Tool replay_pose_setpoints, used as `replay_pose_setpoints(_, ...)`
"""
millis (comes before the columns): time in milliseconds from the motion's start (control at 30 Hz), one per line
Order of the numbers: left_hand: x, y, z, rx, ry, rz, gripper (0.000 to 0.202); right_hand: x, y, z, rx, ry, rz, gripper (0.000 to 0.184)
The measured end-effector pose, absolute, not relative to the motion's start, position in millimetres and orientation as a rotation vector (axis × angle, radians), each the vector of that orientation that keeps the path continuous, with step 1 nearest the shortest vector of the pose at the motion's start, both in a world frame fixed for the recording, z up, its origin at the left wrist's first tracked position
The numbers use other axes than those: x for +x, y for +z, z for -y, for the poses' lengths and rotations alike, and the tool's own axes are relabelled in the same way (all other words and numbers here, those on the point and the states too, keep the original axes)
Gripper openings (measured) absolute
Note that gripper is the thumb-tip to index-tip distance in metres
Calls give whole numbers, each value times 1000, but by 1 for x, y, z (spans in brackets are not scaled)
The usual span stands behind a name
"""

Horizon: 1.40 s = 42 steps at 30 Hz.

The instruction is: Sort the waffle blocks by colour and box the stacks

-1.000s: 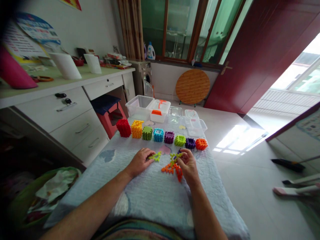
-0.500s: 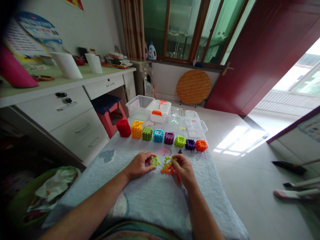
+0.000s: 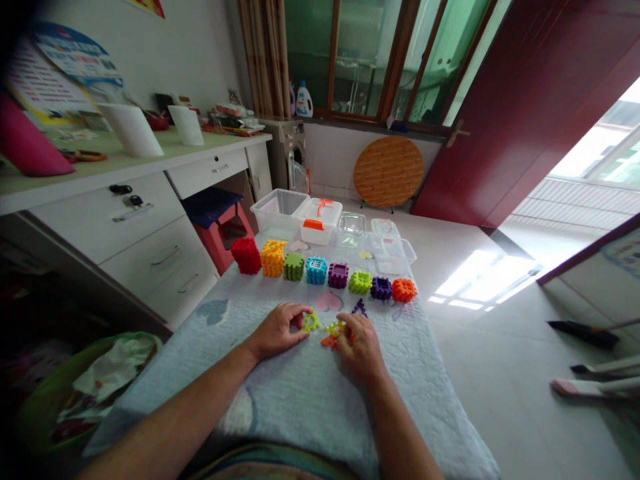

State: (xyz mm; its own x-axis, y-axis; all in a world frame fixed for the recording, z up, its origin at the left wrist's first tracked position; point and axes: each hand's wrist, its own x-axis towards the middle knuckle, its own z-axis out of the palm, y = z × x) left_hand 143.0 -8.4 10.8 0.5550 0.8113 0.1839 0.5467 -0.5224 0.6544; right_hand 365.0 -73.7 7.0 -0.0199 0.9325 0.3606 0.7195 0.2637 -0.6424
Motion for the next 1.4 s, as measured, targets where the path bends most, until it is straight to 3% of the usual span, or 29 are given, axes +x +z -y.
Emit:
replay_pose_setpoints(167, 144, 8, 7, 2303, 719, -1158, 32, 366, 9, 74, -1540, 388, 1721, 14)
replay_pose_setpoints(333, 142, 7, 7, 2394, 740, -1333, 19, 367, 5, 72, -1544, 521, 1548, 11)
replay_pose_setpoints(633, 144, 7, 8, 2456, 632, -1189, 4, 360, 0, 67, -1355, 965, 1174, 29)
replay_pose_setpoints(833, 144, 6, 8, 2432, 642, -1170, 6, 346, 5, 65, -1280, 1018, 1168, 29)
replay_pose_setpoints(967, 143, 10, 10, 2456, 657, -1120, 11, 340, 5, 60, -1360, 951, 1234, 23)
replay_pose_setpoints(1167, 148, 12, 16, 2474, 673, -1200, 44, 335, 2, 52, -1507, 713, 1296, 19)
replay_pose_setpoints(1400, 152, 5, 17, 2486, 696, -1305, 23, 332, 2, 53, -1598, 388, 1629, 11)
